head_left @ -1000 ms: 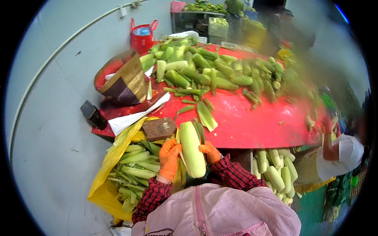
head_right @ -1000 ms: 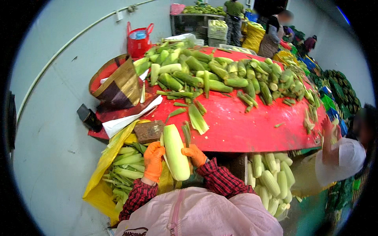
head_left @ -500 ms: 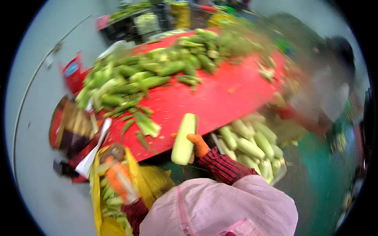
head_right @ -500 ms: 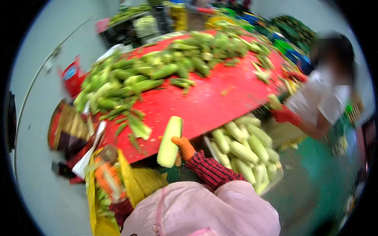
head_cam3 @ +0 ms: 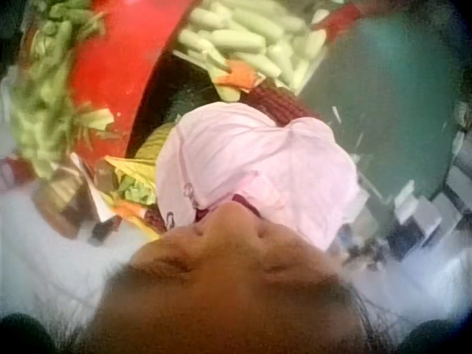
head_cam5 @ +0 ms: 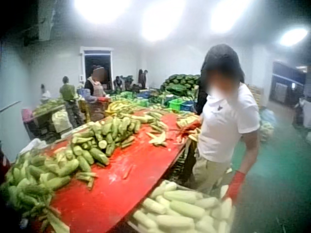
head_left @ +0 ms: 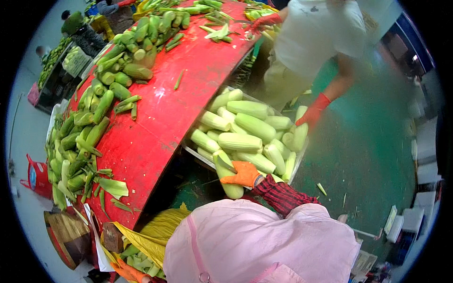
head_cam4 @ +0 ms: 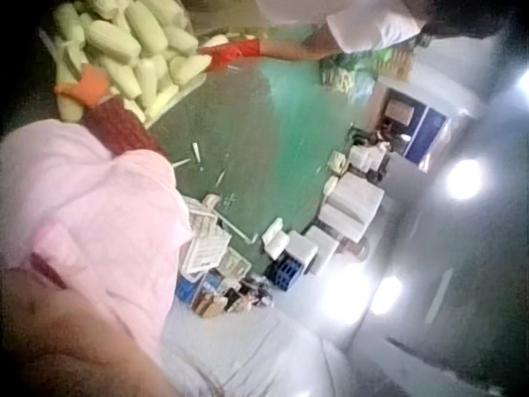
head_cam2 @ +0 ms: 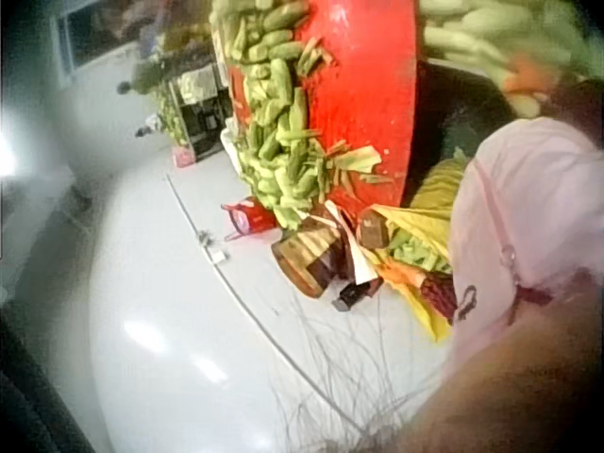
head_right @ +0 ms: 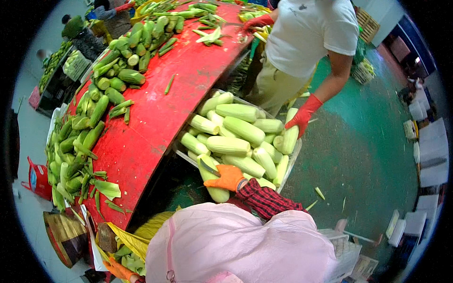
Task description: The person shucks ears of corn by hand and with a knife, placing the shucked ears into a crate and the husks into a bag.
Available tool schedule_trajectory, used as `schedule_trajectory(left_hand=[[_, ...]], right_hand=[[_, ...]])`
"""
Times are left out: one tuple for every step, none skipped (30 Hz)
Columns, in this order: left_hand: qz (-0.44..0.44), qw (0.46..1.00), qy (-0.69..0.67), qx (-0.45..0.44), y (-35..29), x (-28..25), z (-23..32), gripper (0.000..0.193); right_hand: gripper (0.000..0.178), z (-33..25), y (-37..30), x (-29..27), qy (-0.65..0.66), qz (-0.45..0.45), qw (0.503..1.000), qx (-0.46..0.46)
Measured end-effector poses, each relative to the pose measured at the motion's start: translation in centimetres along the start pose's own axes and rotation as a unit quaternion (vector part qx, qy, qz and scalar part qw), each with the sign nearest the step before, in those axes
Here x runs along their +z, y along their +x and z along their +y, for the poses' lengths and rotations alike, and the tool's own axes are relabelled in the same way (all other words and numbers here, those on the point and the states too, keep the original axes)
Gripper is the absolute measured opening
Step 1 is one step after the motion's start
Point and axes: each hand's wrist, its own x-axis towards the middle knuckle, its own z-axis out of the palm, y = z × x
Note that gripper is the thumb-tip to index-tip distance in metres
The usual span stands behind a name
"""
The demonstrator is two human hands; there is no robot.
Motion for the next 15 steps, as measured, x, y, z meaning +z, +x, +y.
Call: schedule_trajectory(left_hand=[[-0.01, 0.999, -0.035, -0.016, 0.5, 1.2, 4.3, 0.059], [-0.017, 0.997, -0.065, -0.04, 0.5, 2.0, 8.2, 0.058], [-0.029, 0.998, -0.043, -0.021, 0.8, 2.8, 10.8, 0.058], [-0.04, 0.999, -0.022, -0.003, 1.0, 3.3, 12.1, 0.057], [-0.047, 0.997, -0.026, 0.05, 1.9, 4.1, 10.1, 0.055], [-0.065, 0.995, -0.041, 0.056, 2.2, 4.9, 11.0, 0.055], [-0.084, 0.993, -0.057, 0.062, 2.6, 5.9, 11.9, 0.055], [-0.098, 0.991, -0.068, 0.063, 2.5, 6.2, 12.7, 0.055], [-0.109, 0.989, -0.08, 0.067, 2.3, 6.5, 13.3, 0.053], [-0.118, 0.986, -0.087, 0.074, 2.2, 6.7, 13.7, 0.053], [-0.127, 0.984, -0.094, 0.08, 2.2, 7.0, 14.0, 0.052], [-0.136, 0.982, -0.101, 0.086, 2.2, 7.2, 14.2, 0.052], [-0.143, 0.982, -0.096, 0.079, 2.4, 7.3, 14.3, 0.05], [-0.151, 0.981, -0.1, 0.073, 2.2, 7.4, 14.9, 0.05], [-0.158, 0.98, -0.103, 0.067, 1.8, 7.4, 15.7, 0.05]], right_hand=[[0.083, 1.4, -0.6, -0.2, 0.011, 0.008, 1.0, 0.02], [0.081, 1.9, -1.4, -1.2, 0.019, 0.024, 0.999, 0.025], [0.08, 2.5, -2.1, -2.1, 0.015, 0.024, 0.998, 0.051], [0.08, 3.2, -2.6, -3.0, 0.01, 0.025, 0.997, 0.077], [0.079, 4.6, -2.9, -3.1, 0.007, 0.031, 0.994, 0.109], [0.077, 6.3, -3.3, -2.9, 0.026, 0.042, 0.988, 0.147], [0.076, 8.1, -3.7, -2.2, 0.046, 0.084, 0.984, 0.148], [0.075, 8.5, -4.3, -2.3, 0.065, 0.121, 0.98, 0.144], [0.074, 8.9, -4.9, -2.6, 0.058, 0.12, 0.979, 0.152], [0.074, 9.4, -5.5, -3.0, 0.05, 0.118, 0.979, 0.159], [0.073, 9.2, -6.0, -3.7, 0.043, 0.117, 0.978, 0.165], [0.072, 9.1, -6.6, -4.2, 0.027, 0.103, 0.977, 0.185], [0.072, 8.9, -7.0, -4.7, 0.012, 0.088, 0.975, 0.203], [0.071, 9.0, -7.4, -4.9, -0.004, 0.074, 0.972, 0.222], [0.073, 9.4, -7.7, -4.9, -0.017, 0.057, 0.971, 0.231]])
